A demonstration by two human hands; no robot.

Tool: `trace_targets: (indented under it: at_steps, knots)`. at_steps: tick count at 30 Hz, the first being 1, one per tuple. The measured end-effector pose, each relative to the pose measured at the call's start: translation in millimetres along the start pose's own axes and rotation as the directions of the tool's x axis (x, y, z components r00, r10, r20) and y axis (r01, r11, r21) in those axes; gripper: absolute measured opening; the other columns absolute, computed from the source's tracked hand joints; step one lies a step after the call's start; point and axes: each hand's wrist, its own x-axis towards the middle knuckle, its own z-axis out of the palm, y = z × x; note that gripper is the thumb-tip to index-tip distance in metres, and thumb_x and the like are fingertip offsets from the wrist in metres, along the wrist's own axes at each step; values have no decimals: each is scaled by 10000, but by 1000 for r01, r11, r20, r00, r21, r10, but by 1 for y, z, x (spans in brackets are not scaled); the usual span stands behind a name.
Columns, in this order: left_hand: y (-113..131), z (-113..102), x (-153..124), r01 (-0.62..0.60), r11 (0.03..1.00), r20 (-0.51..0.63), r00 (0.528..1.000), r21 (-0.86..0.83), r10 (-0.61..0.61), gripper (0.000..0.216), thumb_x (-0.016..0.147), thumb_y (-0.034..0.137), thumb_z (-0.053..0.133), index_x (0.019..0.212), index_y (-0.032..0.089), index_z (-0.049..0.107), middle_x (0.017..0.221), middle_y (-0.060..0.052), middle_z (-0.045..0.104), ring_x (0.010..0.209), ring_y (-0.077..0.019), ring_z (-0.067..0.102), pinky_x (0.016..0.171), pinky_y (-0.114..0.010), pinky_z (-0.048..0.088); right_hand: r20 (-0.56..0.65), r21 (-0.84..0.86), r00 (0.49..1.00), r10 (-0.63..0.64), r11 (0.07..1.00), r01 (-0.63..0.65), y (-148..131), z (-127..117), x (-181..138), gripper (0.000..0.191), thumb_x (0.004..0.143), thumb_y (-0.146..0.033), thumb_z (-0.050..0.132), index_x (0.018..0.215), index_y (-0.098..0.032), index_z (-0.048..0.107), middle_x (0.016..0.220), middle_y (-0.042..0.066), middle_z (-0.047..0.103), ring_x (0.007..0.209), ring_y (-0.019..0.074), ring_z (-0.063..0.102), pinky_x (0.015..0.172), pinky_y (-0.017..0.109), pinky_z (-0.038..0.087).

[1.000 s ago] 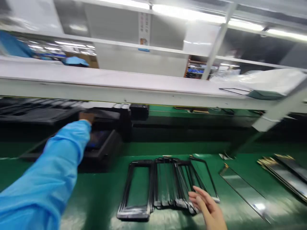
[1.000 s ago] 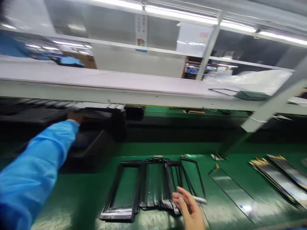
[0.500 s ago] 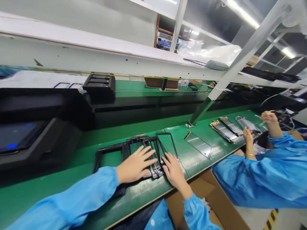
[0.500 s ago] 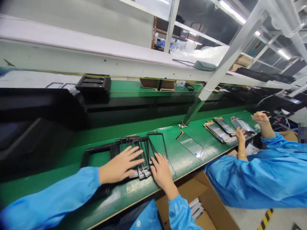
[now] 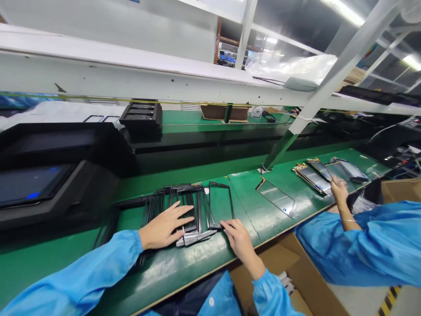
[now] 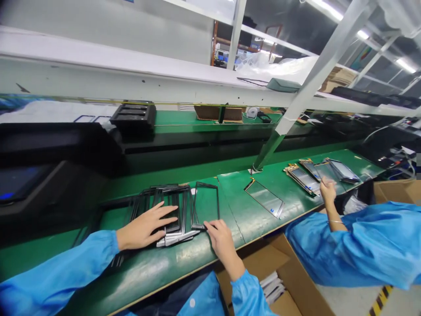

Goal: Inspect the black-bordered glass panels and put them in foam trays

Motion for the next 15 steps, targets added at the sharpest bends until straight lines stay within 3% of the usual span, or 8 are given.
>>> trace_targets:
  at_steps: [1,3,6,9,11,12,15]
  knots:
    - [7,0,7,72,986,-90,992,-151,-86,387,900,413,745,1250,269,829,1544,-110,660,1509,-379,515,1339,-629,135,-28,10,1000,-10,1000,10,-3,-1,0,453,1046,-95,481,1372,-272,742,1018,115,762,932,273,718,808,434,655]
    - [21,0,26,170,913,-199,946,-372,-258,420,931,521,721,1219,236,831,1443,-142,733,1427,-378,605,1291,-624,308,-59,36,997,-46,998,48,-15,-3,-2,479,1055,-91,469,1415,-293,713,1044,113,757,960,272,714,872,469,647]
    - [38,-2,51,233,805,-204,895,-546,-397,532,1019,548,604,1362,162,733,1322,-217,781,1165,-340,777,1002,-519,633,-37,79,993,-116,990,119,-39,-6,-12,500,1055,-99,476,1433,-337,700,1042,87,775,984,257,725,969,486,628]
    - [54,-5,60,259,684,-166,856,-682,-489,501,965,431,725,1356,118,701,1140,-209,825,894,-258,824,740,-345,685,38,84,990,-134,988,131,-43,-17,-16,369,1061,-234,545,1320,-369,770,1073,55,809,1024,242,749,1024,450,615]
    - [62,-6,56,265,629,-155,833,-731,-532,488,906,354,800,1323,121,700,1031,-158,826,795,-204,803,647,-265,656,68,5,997,-19,1000,19,-19,-33,-7,292,1044,-444,583,1200,-373,819,1150,41,817,1131,260,742,1124,479,558]
    - [66,-6,51,267,606,-155,819,-749,-552,492,892,335,815,1321,129,693,996,-131,820,775,-184,793,624,-237,644,44,-64,995,89,994,-86,0,-44,1,357,1035,-535,561,1180,-348,827,1212,58,807,1209,286,719,1172,514,515]
    - [71,-5,35,280,526,-160,749,-803,-643,557,823,313,878,1317,157,672,931,-70,811,754,-161,780,599,-196,632,-134,-240,913,385,881,-407,72,-79,29,579,1129,-456,305,1440,-148,684,1472,221,659,1471,371,520,1249,640,360]
